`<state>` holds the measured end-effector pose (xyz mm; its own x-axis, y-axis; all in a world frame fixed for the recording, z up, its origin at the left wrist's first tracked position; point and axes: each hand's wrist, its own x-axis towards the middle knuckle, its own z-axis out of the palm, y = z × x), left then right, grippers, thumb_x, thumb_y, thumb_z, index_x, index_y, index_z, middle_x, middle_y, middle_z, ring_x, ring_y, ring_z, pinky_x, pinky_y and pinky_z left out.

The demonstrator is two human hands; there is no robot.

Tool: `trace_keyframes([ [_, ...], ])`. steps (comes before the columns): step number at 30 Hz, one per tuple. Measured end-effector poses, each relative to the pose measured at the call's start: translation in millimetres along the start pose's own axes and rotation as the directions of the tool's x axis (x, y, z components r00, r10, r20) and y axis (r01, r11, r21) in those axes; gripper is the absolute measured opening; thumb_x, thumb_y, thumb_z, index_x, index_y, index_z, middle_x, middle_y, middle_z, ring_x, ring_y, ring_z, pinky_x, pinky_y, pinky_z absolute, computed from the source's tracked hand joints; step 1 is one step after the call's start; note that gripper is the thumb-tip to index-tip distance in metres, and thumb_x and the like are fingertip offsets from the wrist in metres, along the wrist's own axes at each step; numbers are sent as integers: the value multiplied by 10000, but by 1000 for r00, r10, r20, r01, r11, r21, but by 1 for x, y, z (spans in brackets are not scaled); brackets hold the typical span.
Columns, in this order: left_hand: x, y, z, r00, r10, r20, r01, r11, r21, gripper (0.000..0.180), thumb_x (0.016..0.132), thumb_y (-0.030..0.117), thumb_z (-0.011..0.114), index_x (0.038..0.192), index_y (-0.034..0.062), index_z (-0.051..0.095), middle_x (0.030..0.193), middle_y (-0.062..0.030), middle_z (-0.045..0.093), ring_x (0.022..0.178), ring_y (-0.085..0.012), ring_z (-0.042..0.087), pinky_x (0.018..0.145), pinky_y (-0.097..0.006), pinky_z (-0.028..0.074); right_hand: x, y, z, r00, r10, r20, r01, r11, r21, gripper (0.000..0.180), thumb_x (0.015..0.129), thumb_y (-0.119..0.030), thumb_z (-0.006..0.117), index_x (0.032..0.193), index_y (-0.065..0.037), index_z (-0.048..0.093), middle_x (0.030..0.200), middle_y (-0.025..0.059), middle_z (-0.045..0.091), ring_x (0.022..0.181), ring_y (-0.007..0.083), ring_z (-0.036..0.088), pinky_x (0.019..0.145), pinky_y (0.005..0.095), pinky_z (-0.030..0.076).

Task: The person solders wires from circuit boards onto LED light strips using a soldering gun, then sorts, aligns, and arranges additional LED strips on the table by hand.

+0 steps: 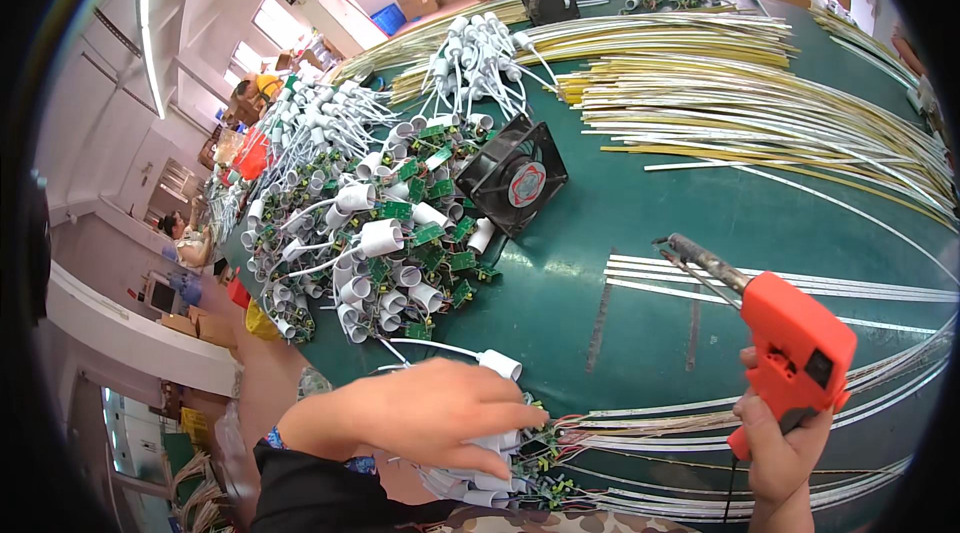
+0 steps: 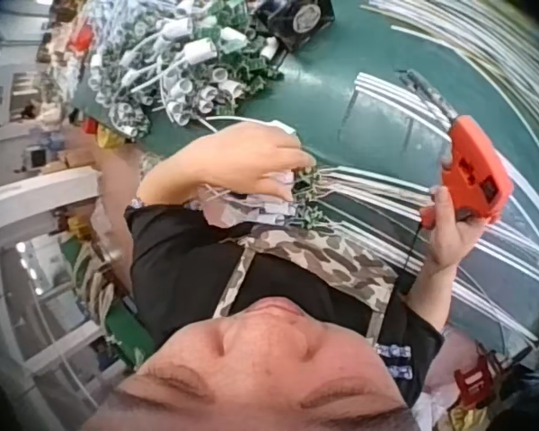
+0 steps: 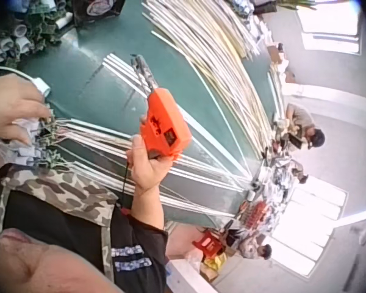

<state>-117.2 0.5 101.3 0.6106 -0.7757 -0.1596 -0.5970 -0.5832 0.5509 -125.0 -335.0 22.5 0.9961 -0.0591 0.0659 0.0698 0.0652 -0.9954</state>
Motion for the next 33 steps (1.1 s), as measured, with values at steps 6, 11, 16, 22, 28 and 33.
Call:
trace_keyframes([
  [6,-1,-65,-49,784,-200,-587,540,686,487,327,768,214,759,1052,86,659,928,-93,646,955,-309,616,841,-414,482,0,-2,2,999,50,7,-51,996,76,606,805,16,603,1380,27,412,1187,161,628,786,126,602,704,272,516],
  [11,2,-98,-49,830,-428,-358,537,437,722,270,795,170,719,1054,108,675,940,-61,661,980,-260,613,858,-413,445,-1,-2,1,993,89,73,-96,991,90,585,798,7,595,1361,20,437,1201,150,617,1016,177,603,889,336,485],
  [16,6,-73,-65,833,-330,-445,547,619,564,223,796,72,660,1018,57,653,976,-107,671,910,-321,649,791,-446,495,0,-9,-1,994,92,59,-96,993,73,579,796,-17,604,1353,23,452,1202,141,615,1145,213,581,1020,383,420],
  [22,7,-73,-71,773,-563,-293,596,486,639,305,792,28,627,1096,41,641,1005,-154,677,886,-364,654,774,-459,513,8,-10,4,993,92,78,-96,994,56,553,799,-27,608,1333,34,480,1203,144,623,1121,204,593,995,371,438],
  [28,2,-63,-88,773,-467,-430,587,783,206,288,859,80,638,1141,25,644,967,-193,693,888,-372,661,794,-406,518,6,-8,3,993,89,76,-92,995,43,523,803,-44,619,1307,37,508,1189,142,633,1101,200,604,978,367,451],
  [33,-6,-76,-86,707,-298,-642,619,700,357,195,857,58,626,1043,13,666,985,-175,693,882,-359,667,783,-413,523,6,-4,0,994,-3,105,3,1000,-1,575,811,-32,620,1358,20,451,1192,160,619,931,149,612,746,283,539],
])
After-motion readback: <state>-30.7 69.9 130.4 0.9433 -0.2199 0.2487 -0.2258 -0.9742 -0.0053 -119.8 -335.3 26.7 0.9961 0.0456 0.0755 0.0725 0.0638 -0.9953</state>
